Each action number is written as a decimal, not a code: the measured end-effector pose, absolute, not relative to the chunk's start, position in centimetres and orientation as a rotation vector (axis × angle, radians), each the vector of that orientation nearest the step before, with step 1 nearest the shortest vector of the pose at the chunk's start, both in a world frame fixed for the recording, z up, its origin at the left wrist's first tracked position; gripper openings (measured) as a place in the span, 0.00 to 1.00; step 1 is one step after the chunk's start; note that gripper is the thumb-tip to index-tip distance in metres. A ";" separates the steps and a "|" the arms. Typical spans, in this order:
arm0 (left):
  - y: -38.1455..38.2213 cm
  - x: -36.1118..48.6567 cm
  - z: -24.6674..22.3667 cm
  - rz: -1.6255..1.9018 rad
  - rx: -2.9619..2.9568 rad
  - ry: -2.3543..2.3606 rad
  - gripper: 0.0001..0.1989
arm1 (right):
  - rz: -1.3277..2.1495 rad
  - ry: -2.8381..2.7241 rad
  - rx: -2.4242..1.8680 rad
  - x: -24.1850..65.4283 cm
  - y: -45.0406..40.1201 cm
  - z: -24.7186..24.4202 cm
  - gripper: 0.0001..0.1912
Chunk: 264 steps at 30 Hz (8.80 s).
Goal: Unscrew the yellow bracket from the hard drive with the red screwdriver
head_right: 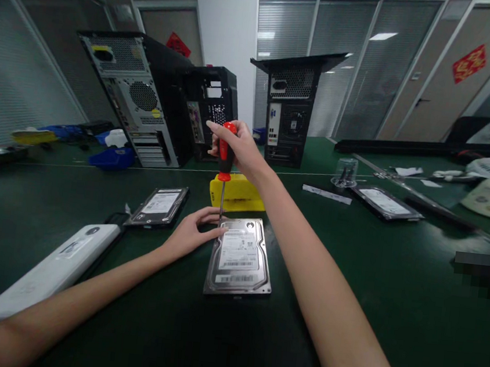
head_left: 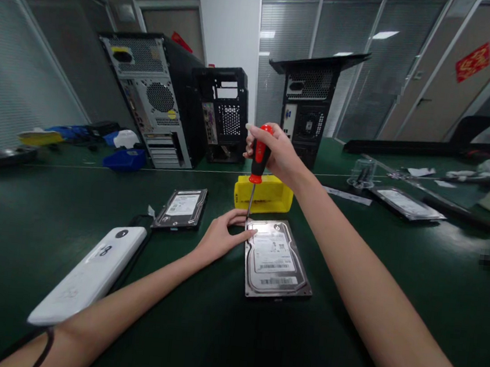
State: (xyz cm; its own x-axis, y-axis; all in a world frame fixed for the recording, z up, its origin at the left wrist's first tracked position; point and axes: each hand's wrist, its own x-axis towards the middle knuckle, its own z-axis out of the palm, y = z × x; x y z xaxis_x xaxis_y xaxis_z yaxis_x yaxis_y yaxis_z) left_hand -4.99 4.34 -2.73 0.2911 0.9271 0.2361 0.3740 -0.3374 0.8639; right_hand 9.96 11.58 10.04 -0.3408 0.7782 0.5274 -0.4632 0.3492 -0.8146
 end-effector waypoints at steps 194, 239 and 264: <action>4.8 -5.7 -3.0 0.988 1.911 1.255 0.13 | 1.064 -1.865 -0.217 9.4 10.3 9.9 0.19; 4.6 -5.4 -2.6 0.970 1.920 1.251 0.13 | 1.009 -1.869 -0.226 8.7 10.0 10.1 0.17; 4.8 -5.5 -2.9 0.949 1.891 1.284 0.15 | 1.069 -1.767 -0.327 9.4 10.1 10.2 0.19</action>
State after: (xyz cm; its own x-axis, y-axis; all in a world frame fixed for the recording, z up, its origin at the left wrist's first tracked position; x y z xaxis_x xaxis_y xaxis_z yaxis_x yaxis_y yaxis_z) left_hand -5.54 4.82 -2.88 0.2567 0.9450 0.2026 0.4708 -0.3054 0.8277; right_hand 9.45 10.11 10.17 -0.4599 0.6418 0.6137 -0.2457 0.5722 -0.7825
